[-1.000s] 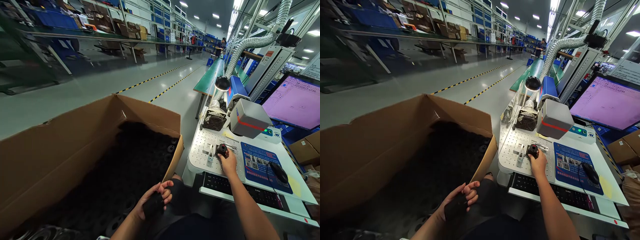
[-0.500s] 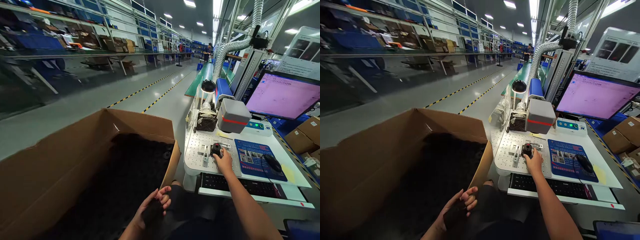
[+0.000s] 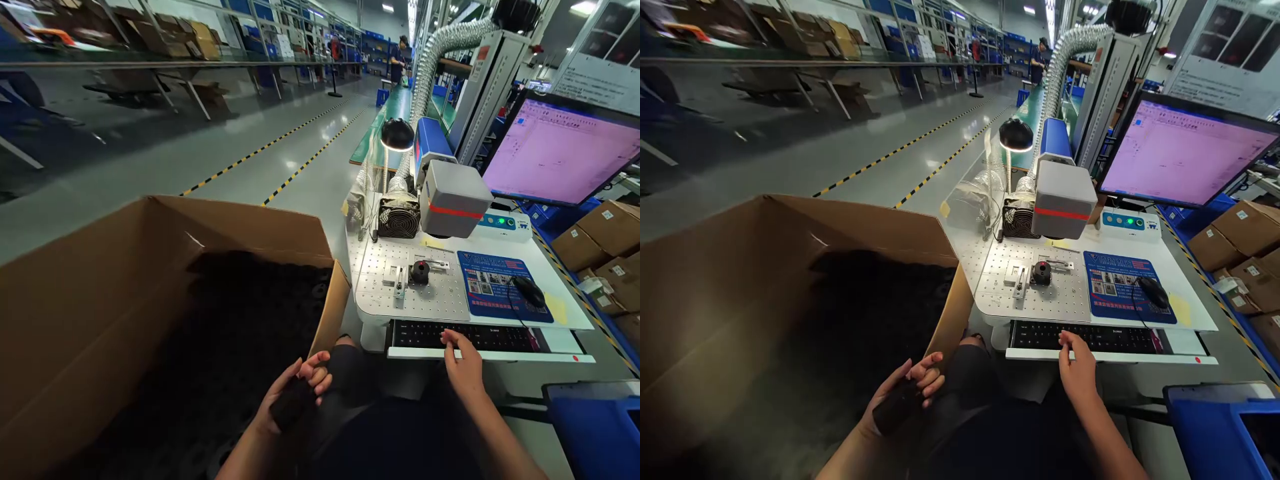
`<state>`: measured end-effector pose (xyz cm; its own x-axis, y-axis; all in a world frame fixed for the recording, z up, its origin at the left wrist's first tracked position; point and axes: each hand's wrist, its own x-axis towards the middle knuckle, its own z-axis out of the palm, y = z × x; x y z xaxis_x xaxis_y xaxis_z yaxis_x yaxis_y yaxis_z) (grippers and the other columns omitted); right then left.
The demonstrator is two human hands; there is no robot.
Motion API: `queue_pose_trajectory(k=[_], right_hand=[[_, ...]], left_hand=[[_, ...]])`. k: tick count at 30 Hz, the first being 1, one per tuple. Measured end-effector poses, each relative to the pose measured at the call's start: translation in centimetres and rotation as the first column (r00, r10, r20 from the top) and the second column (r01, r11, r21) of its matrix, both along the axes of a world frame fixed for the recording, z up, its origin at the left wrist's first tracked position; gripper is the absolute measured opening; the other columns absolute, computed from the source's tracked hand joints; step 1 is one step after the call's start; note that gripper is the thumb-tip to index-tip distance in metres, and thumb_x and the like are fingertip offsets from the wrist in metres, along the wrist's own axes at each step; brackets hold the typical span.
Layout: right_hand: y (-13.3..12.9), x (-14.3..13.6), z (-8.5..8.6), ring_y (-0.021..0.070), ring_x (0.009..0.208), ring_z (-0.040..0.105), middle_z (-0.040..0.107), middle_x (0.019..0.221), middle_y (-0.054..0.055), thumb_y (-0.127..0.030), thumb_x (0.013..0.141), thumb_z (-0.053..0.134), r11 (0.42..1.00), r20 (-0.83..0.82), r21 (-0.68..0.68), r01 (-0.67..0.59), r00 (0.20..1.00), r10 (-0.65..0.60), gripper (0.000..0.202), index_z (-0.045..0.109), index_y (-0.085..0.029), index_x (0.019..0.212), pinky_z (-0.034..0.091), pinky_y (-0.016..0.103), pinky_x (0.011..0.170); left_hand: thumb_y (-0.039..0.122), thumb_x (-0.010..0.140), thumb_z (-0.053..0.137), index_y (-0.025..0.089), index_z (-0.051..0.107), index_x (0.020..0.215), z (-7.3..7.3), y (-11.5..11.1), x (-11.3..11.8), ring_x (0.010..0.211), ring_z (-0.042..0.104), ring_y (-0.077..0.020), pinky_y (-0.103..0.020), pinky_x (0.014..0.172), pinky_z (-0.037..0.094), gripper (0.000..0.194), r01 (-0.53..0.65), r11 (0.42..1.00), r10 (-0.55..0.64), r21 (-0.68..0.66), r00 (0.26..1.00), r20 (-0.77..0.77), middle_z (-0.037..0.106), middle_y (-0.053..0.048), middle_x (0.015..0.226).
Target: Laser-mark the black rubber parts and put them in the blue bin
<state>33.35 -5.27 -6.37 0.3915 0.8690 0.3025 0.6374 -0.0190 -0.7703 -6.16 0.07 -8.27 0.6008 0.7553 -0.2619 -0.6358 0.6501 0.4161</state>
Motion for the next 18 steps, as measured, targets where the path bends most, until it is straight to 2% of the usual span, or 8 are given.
queue_pose_trajectory(k=[3,7,13,18], right_hand=[[-1.4,0.3,-1.6,0.0248,0.101,0.07,0.075,0.108,0.008,-0.022,0.092,0.045,1.0,0.098,-0.013,-0.015,0.995,0.016,0.032,0.067,-0.021,0.116,0.055,0.046,0.095],[-1.4,0.4,-2.7,0.0254,0.106,0.068,0.074,0.111,0.009,-0.019,0.092,0.044,0.999,0.168,-0.015,-0.046,0.985,0.048,0.035,0.066,-0.021,0.119,0.055,0.049,0.097],[-1.1,0.1,-3.0,0.0262,0.104,0.068,0.074,0.11,0.009,-0.019,0.092,0.043,0.996,0.194,-0.058,-0.068,0.978,0.078,0.034,0.067,-0.021,0.118,0.057,0.048,0.094],[-0.9,0.2,-2.3,0.026,0.103,0.068,0.075,0.109,0.009,-0.019,0.093,0.043,0.996,0.192,-0.059,-0.065,0.979,0.076,0.034,0.066,-0.022,0.117,0.057,0.048,0.091]], left_hand=[[0.045,0.093,0.063,0.01,0.065,0.12,-0.1,-0.1,0.2,0.069,0.048,-0.015,-0.025,0.056,0.055,0.044,-0.008,1.0,0.007,-0.017,1.0,-0.022,0.043,0.001,0.071],[0.044,0.095,0.061,0.01,0.065,0.12,-0.2,-0.2,0.1,0.07,0.048,-0.0153,-0.025,0.057,0.055,0.043,-0.007,1.0,0.007,-0.01,1.0,-0.029,0.044,0.001,0.071],[0.043,0.095,0.061,0.01,0.063,0.122,-0.1,-0.2,0.1,0.07,0.05,-0.0154,-0.026,0.059,0.056,0.043,0.004,1.0,-0.004,-0.008,1.0,-0.002,0.043,0.002,0.071],[0.042,0.095,0.061,0.01,0.063,0.119,0.2,-0.2,0.2,0.07,0.05,-0.0154,-0.027,0.059,0.057,0.04,0.005,1.0,-0.005,-0.013,1.0,0.001,0.043,0.002,0.07]])
